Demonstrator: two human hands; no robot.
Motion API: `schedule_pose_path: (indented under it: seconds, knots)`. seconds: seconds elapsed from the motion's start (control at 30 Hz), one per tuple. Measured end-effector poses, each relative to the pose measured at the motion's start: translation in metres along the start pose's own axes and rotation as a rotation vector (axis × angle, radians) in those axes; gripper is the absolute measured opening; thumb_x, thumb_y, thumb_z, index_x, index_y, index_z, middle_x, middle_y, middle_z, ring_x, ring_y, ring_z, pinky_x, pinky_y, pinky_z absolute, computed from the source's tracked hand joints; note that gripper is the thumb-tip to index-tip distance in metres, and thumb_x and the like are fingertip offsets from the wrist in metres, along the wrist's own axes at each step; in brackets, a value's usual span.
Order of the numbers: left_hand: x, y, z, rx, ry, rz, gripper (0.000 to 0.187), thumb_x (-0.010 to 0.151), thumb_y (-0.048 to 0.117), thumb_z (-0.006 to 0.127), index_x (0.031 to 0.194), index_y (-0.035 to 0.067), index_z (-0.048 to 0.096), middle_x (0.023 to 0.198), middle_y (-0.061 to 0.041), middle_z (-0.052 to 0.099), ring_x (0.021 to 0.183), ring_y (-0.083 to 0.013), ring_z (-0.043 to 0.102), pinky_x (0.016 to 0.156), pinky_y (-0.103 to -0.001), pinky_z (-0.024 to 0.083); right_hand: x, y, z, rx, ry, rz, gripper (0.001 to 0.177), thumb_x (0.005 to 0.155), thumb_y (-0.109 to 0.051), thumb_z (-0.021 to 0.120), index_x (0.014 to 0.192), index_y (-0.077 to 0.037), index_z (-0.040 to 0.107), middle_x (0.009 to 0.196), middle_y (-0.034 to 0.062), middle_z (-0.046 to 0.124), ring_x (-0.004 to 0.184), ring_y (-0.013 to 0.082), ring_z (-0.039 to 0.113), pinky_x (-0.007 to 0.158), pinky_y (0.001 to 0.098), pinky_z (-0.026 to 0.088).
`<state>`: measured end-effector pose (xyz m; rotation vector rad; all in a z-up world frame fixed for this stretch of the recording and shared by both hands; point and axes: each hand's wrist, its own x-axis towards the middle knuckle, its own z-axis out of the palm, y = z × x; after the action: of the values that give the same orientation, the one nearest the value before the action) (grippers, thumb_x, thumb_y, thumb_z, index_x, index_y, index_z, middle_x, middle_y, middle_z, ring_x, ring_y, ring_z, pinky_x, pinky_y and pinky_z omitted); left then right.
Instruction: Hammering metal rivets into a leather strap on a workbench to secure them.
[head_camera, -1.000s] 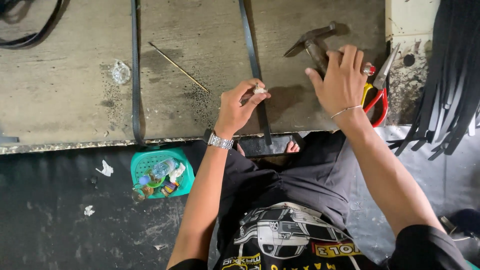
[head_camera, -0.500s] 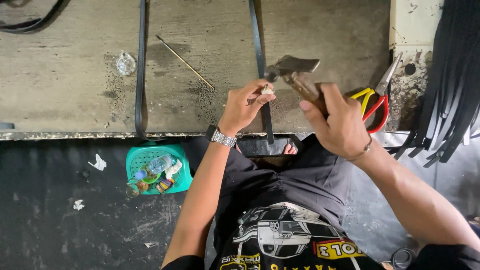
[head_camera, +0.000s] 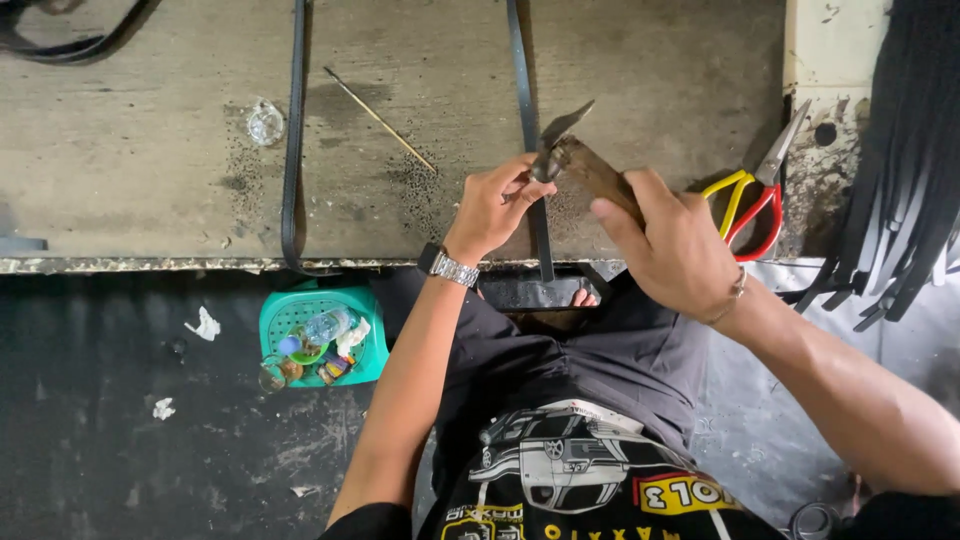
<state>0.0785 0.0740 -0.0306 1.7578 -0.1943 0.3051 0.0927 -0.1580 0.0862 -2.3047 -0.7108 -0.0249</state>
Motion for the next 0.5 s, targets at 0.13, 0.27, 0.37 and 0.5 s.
schedule_pose_path:
  seconds: [0.13, 0.27, 0.37, 0.5]
  knots:
    - [0.000, -0.008, 0.002, 0.021, 0.006, 0.016, 0.023, 0.098, 0.027, 0.074, 0.119, 0.017, 0.071, 0.094, -0.017, 0.078, 0.097, -0.0369, 0.071, 0.078, -0.045, 0.063, 0.000, 0.030, 0.005, -0.074, 0.101, 0.016, 0.034, 0.109, -0.039, 0.062, 0.111, -0.005, 0.058, 0.060, 0.0176, 0.055, 0.068, 0.0487, 0.064, 0.058, 0.0450, 0.050]
    - [0.001, 0.002, 0.001, 0.030, 0.023, -0.002, 0.024, 0.099, 0.031, 0.073, 0.117, 0.016, 0.071, 0.088, -0.016, 0.077, 0.092, -0.0391, 0.073, 0.076, -0.046, 0.063, 0.017, 0.090, 0.029, -0.700, 0.262, -0.028, 0.036, 0.111, -0.043, 0.058, 0.125, -0.010, 0.060, 0.074, 0.0100, 0.063, 0.071, 0.0349, 0.070, 0.062, 0.0468, 0.053]
    - [0.003, 0.006, 0.002, 0.018, 0.045, -0.006, 0.021, 0.097, 0.030, 0.076, 0.114, 0.017, 0.072, 0.084, -0.015, 0.077, 0.087, -0.0379, 0.075, 0.074, -0.041, 0.064, 0.023, 0.109, 0.043, -0.904, 0.264, -0.034, 0.041, 0.097, -0.034, 0.074, 0.128, -0.010, 0.062, 0.100, 0.0088, 0.062, 0.095, 0.0307, 0.063, 0.077, 0.0463, 0.050]
    - [0.001, 0.001, 0.001, 0.103, 0.080, 0.029, 0.019, 0.094, 0.028, 0.078, 0.110, 0.019, 0.074, 0.081, -0.010, 0.076, 0.079, -0.0272, 0.077, 0.068, -0.034, 0.063, 0.032, 0.078, 0.063, -0.480, 0.240, -0.367, 0.042, 0.089, -0.018, 0.079, 0.128, -0.004, 0.070, 0.125, 0.0167, 0.063, 0.127, 0.0362, 0.058, 0.107, 0.0482, 0.043]
